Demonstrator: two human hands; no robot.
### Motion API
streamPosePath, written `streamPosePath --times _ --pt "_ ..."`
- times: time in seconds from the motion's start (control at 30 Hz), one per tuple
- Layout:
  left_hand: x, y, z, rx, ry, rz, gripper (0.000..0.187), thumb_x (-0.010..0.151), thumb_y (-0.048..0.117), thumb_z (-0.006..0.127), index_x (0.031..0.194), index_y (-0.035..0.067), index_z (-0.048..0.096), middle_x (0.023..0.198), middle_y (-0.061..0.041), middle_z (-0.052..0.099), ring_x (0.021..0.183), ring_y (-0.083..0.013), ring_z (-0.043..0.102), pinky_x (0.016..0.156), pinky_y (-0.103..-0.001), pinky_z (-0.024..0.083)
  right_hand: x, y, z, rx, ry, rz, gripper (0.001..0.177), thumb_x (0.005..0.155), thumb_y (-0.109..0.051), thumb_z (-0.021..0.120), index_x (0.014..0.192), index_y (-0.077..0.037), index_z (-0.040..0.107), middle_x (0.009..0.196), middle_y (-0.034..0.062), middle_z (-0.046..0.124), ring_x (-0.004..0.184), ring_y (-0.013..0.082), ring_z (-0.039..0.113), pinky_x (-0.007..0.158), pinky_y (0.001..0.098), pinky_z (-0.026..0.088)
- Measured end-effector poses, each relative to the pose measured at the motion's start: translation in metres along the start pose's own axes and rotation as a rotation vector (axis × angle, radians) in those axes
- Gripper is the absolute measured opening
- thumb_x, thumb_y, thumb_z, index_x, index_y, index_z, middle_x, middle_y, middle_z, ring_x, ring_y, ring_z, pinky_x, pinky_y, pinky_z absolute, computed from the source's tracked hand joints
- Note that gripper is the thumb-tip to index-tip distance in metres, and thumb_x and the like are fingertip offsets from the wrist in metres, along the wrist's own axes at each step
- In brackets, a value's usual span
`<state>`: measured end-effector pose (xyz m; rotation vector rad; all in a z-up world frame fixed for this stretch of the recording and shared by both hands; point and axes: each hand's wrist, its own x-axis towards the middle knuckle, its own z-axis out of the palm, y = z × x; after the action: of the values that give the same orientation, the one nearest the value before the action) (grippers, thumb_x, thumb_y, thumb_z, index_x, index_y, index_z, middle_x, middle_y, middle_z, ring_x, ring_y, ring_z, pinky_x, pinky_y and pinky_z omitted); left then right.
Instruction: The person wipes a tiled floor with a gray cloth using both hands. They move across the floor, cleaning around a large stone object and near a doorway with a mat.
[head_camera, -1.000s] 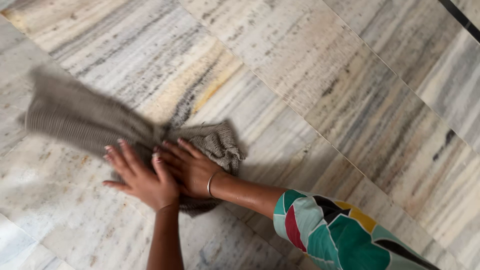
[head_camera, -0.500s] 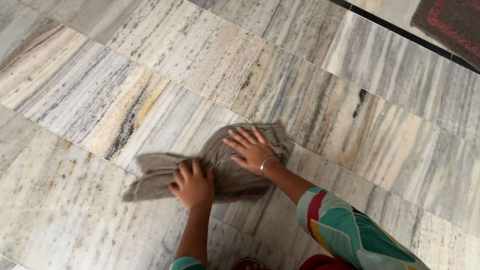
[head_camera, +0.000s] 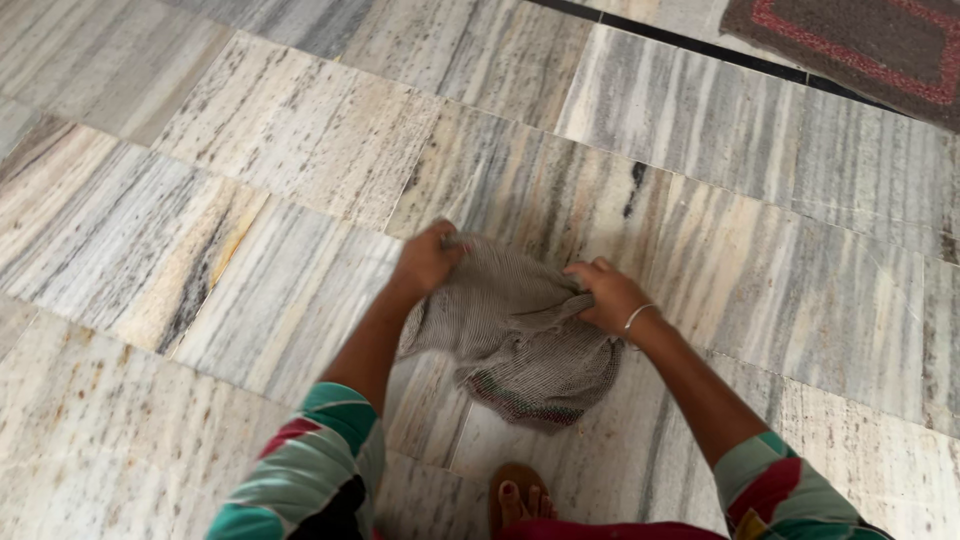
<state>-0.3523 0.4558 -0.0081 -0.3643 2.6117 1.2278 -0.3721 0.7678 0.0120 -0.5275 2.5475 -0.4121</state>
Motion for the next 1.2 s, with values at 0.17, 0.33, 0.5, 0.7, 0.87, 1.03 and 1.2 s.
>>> streamPosePath --times 0.17,0.33,0.5,0.7,0.87,1.03,1.2 --pt "0.075 0.079 -0.103 0.181 0.508 0.36 0.04 0.098 0.022 0.068 0.131 0.008 0.049 0.111 -0.027 0.07 0.103 -0.0408 0.07 0.092 -0.05 0.054 0.0 0.089 -0.115 0.01 0.42 -0.144 0.039 0.083 -0.003 0.073 0.117 -0.022 0.079 0.118 0.0135 0.068 0.11 0.0262 0.063 0.101 0.0407 0.049" --pt "0.116 0.156 -0.217 -0.003 0.575 0.475 0.043 0.11 0.033 0.07 0.127 -0.005 0.06 0.119 -0.023 0.073 0.11 -0.0368 0.072 0.097 -0.047 0.058 0.004 0.151 -0.248 0.204 0.897 -0.306 0.034 0.098 0.003 0.068 0.124 -0.017 0.076 0.121 0.011 0.07 0.106 0.0221 0.069 0.094 0.0326 0.058" --pt "0.098 0.174 -0.282 0.334 0.223 0.291 0.04 0.101 0.02 0.064 0.132 -0.005 0.062 0.129 -0.03 0.066 0.122 -0.0407 0.065 0.109 -0.052 0.048 0.008 0.182 -0.309 -0.07 0.863 -0.219 0.036 0.09 0.006 0.069 0.113 -0.018 0.082 0.119 0.0144 0.072 0.109 0.0295 0.066 0.098 0.0424 0.055" --pt "0.144 0.093 -0.232 0.5 -0.4 -0.007 0.037 0.087 0.022 0.072 0.124 0.02 0.071 0.133 -0.004 0.072 0.129 -0.0256 0.062 0.104 -0.052 0.048 0.023 0.19 -0.265 -0.282 0.291 0.282 0.034 0.093 -0.018 0.071 0.123 -0.031 0.076 0.15 0.0087 0.055 0.137 0.0345 0.052 0.116 0.0553 0.036" --pt "0.237 -0.022 -0.136 0.465 -0.125 0.125 0.04 0.083 0.026 0.079 0.121 0.018 0.073 0.126 -0.009 0.072 0.12 -0.028 0.065 0.107 -0.044 0.047 -0.008 0.157 -0.227 -0.294 -0.014 0.449 0.039 0.099 -0.04 0.063 0.137 -0.033 0.065 0.155 -0.0001 0.051 0.144 0.0283 0.046 0.121 0.0584 0.029" --pt "0.271 -0.068 -0.053 0.63 -0.155 0.3 0.051 0.083 0.032 0.081 0.131 0.018 0.068 0.129 -0.013 0.071 0.124 -0.0305 0.065 0.109 -0.045 0.049 -0.022 0.172 -0.203 -0.254 -0.135 0.528 0.048 0.095 -0.052 0.06 0.14 -0.035 0.064 0.151 0.003 0.058 0.14 0.0298 0.055 0.12 0.0526 0.042" --pt "0.29 -0.042 -0.009 0.619 -0.118 0.184 0.094 0.077 0.029 0.087 0.156 0.023 0.036 0.155 -0.014 0.041 0.135 -0.0425 0.047 0.108 -0.055 0.044 -0.012 0.187 -0.169 -0.102 -0.089 0.531 0.048 0.094 -0.053 0.06 0.137 -0.032 0.064 0.153 0.0052 0.052 0.143 0.028 0.049 0.122 0.0498 0.036"
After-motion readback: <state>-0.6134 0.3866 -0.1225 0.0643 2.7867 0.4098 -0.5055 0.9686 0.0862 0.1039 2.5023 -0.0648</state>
